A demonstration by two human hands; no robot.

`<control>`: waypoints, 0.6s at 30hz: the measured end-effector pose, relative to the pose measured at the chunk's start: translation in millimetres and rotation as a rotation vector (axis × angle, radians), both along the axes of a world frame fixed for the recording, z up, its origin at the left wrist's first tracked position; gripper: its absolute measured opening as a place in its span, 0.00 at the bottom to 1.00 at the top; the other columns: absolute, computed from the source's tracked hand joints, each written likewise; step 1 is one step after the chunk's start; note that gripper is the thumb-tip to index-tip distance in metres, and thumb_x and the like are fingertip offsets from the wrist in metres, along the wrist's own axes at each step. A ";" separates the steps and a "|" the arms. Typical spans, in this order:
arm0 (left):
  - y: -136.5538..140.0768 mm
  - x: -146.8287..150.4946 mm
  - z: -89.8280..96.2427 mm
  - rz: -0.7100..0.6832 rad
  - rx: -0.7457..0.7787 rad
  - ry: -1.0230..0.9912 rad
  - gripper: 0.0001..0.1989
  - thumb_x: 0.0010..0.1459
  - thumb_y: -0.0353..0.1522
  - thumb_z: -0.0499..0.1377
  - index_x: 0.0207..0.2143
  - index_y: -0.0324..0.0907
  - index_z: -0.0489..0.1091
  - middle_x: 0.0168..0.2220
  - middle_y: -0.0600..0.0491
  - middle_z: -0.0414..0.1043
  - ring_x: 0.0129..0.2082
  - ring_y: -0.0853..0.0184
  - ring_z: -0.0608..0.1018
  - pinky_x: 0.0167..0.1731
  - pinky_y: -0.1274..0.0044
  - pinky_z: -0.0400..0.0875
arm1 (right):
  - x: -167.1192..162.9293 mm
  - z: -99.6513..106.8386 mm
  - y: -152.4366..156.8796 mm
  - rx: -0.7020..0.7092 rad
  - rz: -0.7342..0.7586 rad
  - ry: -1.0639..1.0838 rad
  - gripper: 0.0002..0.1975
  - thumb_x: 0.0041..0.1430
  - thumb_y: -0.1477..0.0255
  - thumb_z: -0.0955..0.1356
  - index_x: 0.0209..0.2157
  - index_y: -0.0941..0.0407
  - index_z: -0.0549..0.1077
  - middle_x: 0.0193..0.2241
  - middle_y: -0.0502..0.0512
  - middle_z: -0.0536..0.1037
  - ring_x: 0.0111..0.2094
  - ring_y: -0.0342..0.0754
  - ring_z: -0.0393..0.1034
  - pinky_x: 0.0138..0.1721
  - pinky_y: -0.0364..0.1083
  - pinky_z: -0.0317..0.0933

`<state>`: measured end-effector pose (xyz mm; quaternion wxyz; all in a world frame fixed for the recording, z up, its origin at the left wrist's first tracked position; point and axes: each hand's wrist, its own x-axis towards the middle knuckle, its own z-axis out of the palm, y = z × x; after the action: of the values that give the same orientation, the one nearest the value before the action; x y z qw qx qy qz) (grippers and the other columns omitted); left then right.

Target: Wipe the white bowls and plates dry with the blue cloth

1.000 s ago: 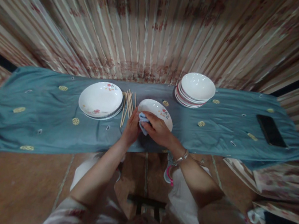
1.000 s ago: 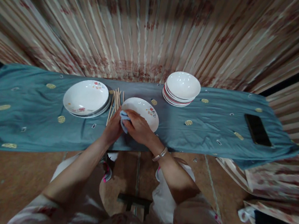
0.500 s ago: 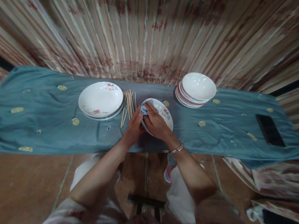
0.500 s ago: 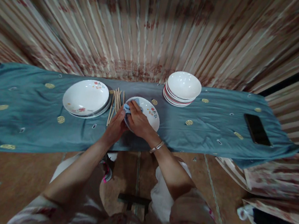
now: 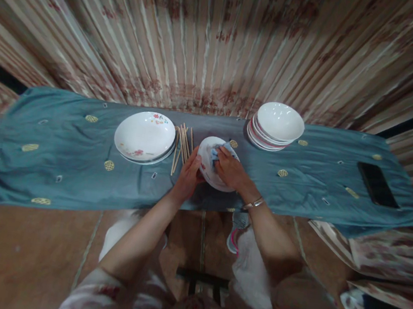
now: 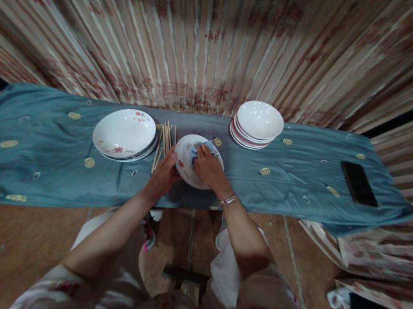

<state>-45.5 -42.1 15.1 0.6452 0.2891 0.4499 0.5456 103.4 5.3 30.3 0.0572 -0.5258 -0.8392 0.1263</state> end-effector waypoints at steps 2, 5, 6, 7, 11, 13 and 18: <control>0.6 0.5 -1.3 0.021 -0.001 0.006 0.32 0.62 0.45 0.61 0.66 0.47 0.62 0.55 0.44 0.74 0.45 0.58 0.80 0.40 0.67 0.81 | 4.7 2.8 -2.9 -0.010 0.014 -0.050 0.24 0.70 0.76 0.56 0.63 0.70 0.64 0.66 0.75 0.63 0.65 0.59 0.63 0.64 0.56 0.61; 1.5 0.9 -2.7 0.022 0.002 0.013 0.32 0.62 0.45 0.61 0.66 0.48 0.63 0.53 0.45 0.75 0.43 0.59 0.80 0.38 0.69 0.81 | 10.7 7.4 -9.1 0.004 0.050 -0.124 0.22 0.70 0.77 0.56 0.60 0.70 0.68 0.64 0.75 0.67 0.65 0.59 0.64 0.63 0.54 0.62; 1.8 0.9 -2.9 0.015 0.002 0.015 0.32 0.62 0.46 0.61 0.66 0.48 0.63 0.52 0.45 0.76 0.43 0.59 0.80 0.37 0.69 0.81 | 12.3 9.4 -11.4 0.004 0.062 -0.152 0.22 0.70 0.77 0.56 0.59 0.70 0.69 0.63 0.75 0.68 0.65 0.58 0.64 0.62 0.54 0.62; 2.0 1.0 -3.0 0.011 0.001 0.016 0.32 0.62 0.46 0.60 0.66 0.48 0.63 0.51 0.45 0.76 0.42 0.59 0.80 0.37 0.69 0.81 | 13.5 11.8 -13.7 -0.001 0.072 -0.182 0.21 0.71 0.77 0.56 0.58 0.69 0.70 0.62 0.74 0.69 0.64 0.58 0.64 0.61 0.53 0.63; 2.4 1.6 -3.5 0.033 0.011 0.023 0.32 0.63 0.45 0.59 0.67 0.48 0.62 0.54 0.46 0.75 0.43 0.59 0.80 0.37 0.69 0.81 | 16.0 24.8 -21.0 -0.061 0.117 -0.288 0.18 0.71 0.77 0.57 0.53 0.68 0.73 0.57 0.72 0.74 0.61 0.57 0.68 0.58 0.51 0.63; 2.5 1.9 -4.0 0.034 0.020 0.024 0.32 0.63 0.45 0.60 0.67 0.47 0.62 0.55 0.45 0.75 0.43 0.59 0.80 0.36 0.69 0.81 | 16.3 31.3 -23.4 -0.087 0.109 -0.326 0.17 0.72 0.76 0.58 0.52 0.66 0.73 0.55 0.71 0.76 0.58 0.57 0.71 0.56 0.51 0.64; 2.7 1.9 -4.9 0.037 0.028 0.028 0.34 0.61 0.47 0.61 0.66 0.48 0.63 0.55 0.46 0.75 0.42 0.60 0.80 0.37 0.69 0.81 | 16.1 41.3 -29.0 -0.143 0.104 -0.385 0.15 0.71 0.73 0.60 0.49 0.64 0.75 0.50 0.67 0.80 0.52 0.57 0.75 0.50 0.49 0.64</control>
<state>-43.6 -39.3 10.2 0.6245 0.2972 0.4565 0.5597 119.5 -23.6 71.7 -0.1482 -0.4990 -0.8496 0.0855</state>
